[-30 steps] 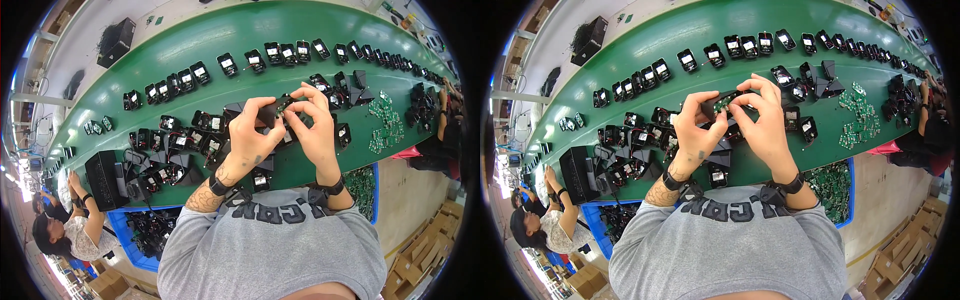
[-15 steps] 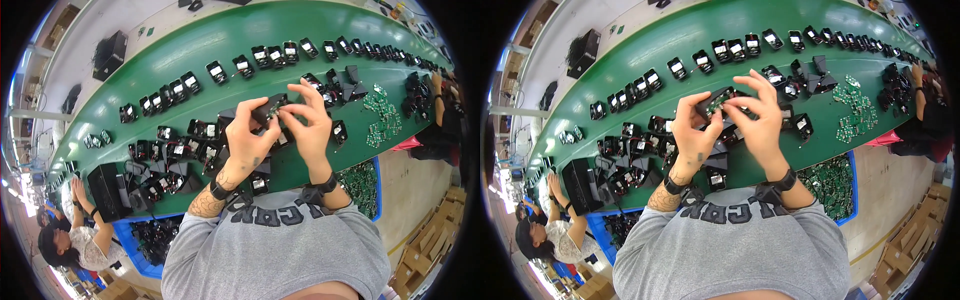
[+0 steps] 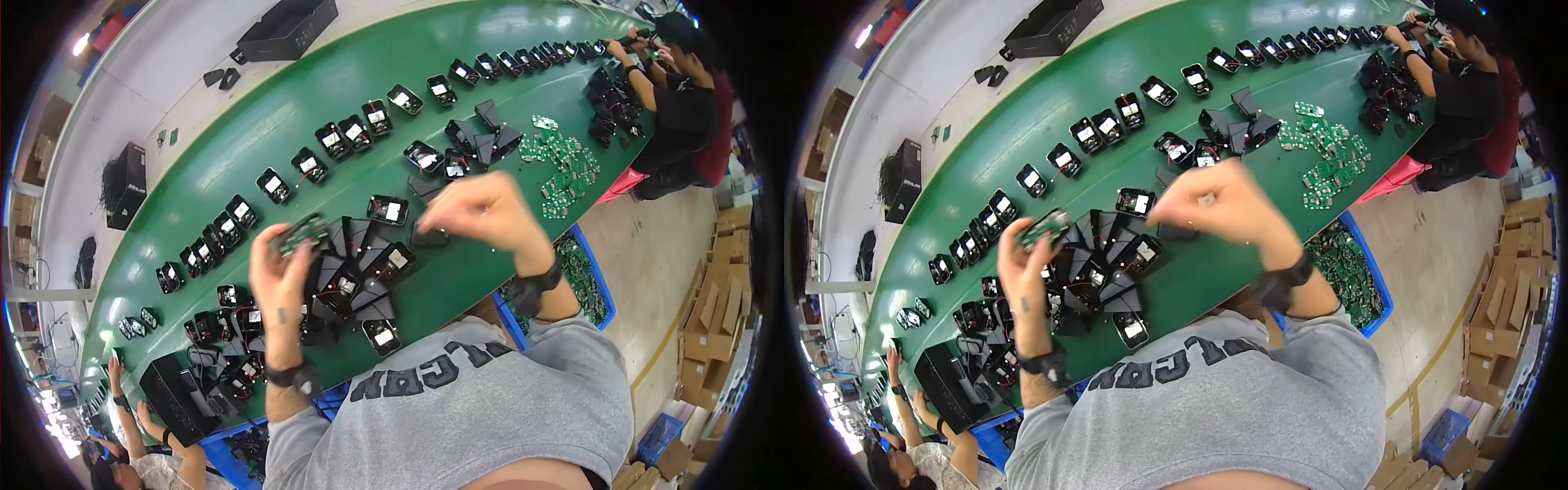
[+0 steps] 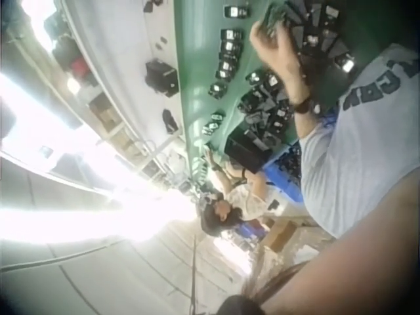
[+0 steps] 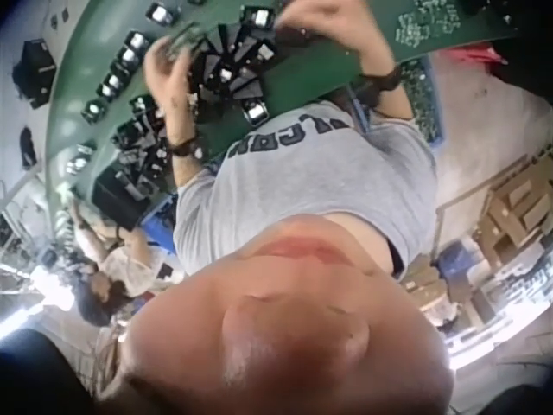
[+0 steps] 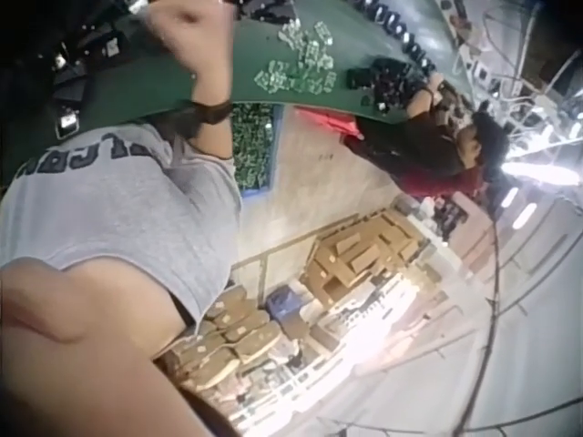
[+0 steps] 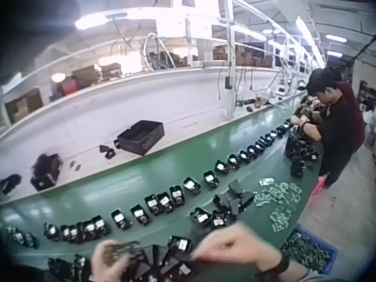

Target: Assembling electronic circuit boards into plastic housings on a production line.

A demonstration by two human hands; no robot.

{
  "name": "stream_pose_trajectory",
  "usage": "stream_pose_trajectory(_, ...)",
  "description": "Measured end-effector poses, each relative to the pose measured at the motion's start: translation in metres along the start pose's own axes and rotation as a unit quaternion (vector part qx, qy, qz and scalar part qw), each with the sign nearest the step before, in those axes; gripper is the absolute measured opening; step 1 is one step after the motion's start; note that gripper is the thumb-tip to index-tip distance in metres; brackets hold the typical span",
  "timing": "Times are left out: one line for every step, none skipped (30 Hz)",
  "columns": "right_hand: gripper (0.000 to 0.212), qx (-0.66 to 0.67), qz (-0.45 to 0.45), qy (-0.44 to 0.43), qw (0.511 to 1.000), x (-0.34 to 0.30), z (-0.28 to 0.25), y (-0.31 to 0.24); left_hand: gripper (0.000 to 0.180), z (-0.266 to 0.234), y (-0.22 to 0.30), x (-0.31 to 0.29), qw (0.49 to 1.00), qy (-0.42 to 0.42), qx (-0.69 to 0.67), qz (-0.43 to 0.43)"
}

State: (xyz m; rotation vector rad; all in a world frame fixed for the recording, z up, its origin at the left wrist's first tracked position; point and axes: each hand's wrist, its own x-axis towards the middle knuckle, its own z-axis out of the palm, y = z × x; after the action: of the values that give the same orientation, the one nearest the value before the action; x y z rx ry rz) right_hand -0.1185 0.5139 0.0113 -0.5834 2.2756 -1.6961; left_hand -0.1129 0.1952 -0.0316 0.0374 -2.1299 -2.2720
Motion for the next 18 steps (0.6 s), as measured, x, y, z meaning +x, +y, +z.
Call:
stream_pose_trajectory(0.017, -0.010, 0.014, 0.165, 0.986, -0.007, -0.017, -0.003, 0.039, -0.025, 0.000, 0.001, 1.000, 0.011, 0.008, 0.003)
stream_pose_trajectory(0.016, -0.090, -0.019, 0.309, 0.947, -0.010, -0.039, 0.020, 0.042, -0.047, 0.002, 0.000, 0.999, 0.041, 0.019, -0.006)
stream_pose_trajectory(0.017, -0.059, 0.006, 0.433, 0.900, -0.011, -0.062, 0.042, 0.042, -0.072, 0.004, -0.002, 0.997, 0.060, 0.050, -0.006)
stream_pose_trajectory(0.018, -0.151, 0.017, 0.505, 0.850, -0.020, -0.095, 0.075, 0.043, -0.095, 0.008, -0.006, 0.995, 0.083, 0.058, -0.009)
stream_pose_trajectory(0.019, -0.158, 0.048, 0.542, 0.824, -0.030, -0.121, 0.114, 0.043, -0.121, 0.012, -0.010, 0.989, 0.102, 0.104, -0.028)
stream_pose_trajectory(0.021, -0.203, 0.044, 0.529, 0.823, -0.034, -0.133, 0.143, 0.043, -0.141, 0.018, -0.022, 0.978, 0.136, 0.153, -0.047)
stream_pose_trajectory(0.024, -0.224, 0.070, 0.494, 0.837, -0.037, -0.142, 0.164, 0.046, -0.149, 0.022, -0.029, 0.980, 0.127, 0.149, -0.038)
stream_pose_trajectory(0.032, -0.272, 0.070, 0.448, 0.849, -0.040, -0.141, 0.176, 0.048, -0.164, 0.026, -0.034, 0.979, 0.133, 0.151, -0.029)
stream_pose_trajectory(0.041, -0.335, 0.066, 0.390, 0.856, -0.037, -0.135, 0.168, 0.050, -0.193, 0.017, -0.035, 0.969, 0.146, 0.197, -0.027)
stream_pose_trajectory(0.046, -0.367, 0.038, 0.346, 0.863, -0.050, -0.146, 0.187, 0.051, -0.209, 0.009, -0.028, 0.960, 0.182, 0.212, -0.031)
stream_pose_trajectory(0.049, -0.388, 0.080, 0.305, 0.866, -0.053, -0.152, 0.184, 0.054, -0.228, 0.002, -0.023, 0.958, 0.170, 0.232, -0.006)
stream_pose_trajectory(0.051, -0.443, 0.090, 0.273, 0.849, -0.057, -0.162, 0.184, 0.056, -0.255, -0.005, -0.014, 0.885, 0.196, 0.422, 0.033)
stream_pose_trajectory(0.050, -0.430, 0.066, 0.301, 0.849, -0.065, -0.179, 0.203, 0.051, -0.260, -0.002, -0.006, 0.892, 0.215, 0.398, 0.014)
stream_pose_trajectory(0.052, -0.406, 0.061, 0.286, 0.866, -0.068, -0.185, 0.211, 0.047, -0.261, 0.014, -0.004, 0.838, 0.213, 0.500, 0.043)
stream_pose_trajectory(0.054, -0.418, 0.092, 0.270, 0.862, -0.076, -0.196, 0.225, 0.045, -0.278, 0.020, 0.000, 0.824, 0.220, 0.521, 0.028)
stream_pose_trajectory(0.051, -0.454, 0.055, 0.246, 0.855, -0.076, -0.203, 0.232, 0.045, -0.300, 0.022, 0.003, 0.786, 0.230, 0.571, 0.048)
stream_pose_trajectory(0.049, -0.467, 0.063, 0.244, 0.848, -0.073, -0.203, 0.227, 0.044, -0.322, 0.025, -0.002, 0.766, 0.242, 0.595, 0.026)
stream_pose_trajectory(0.046, -0.476, 0.079, 0.245, 0.841, -0.070, -0.201, 0.227, 0.043, -0.340, 0.027, 0.002, 0.744, 0.246, 0.621, 0.004)
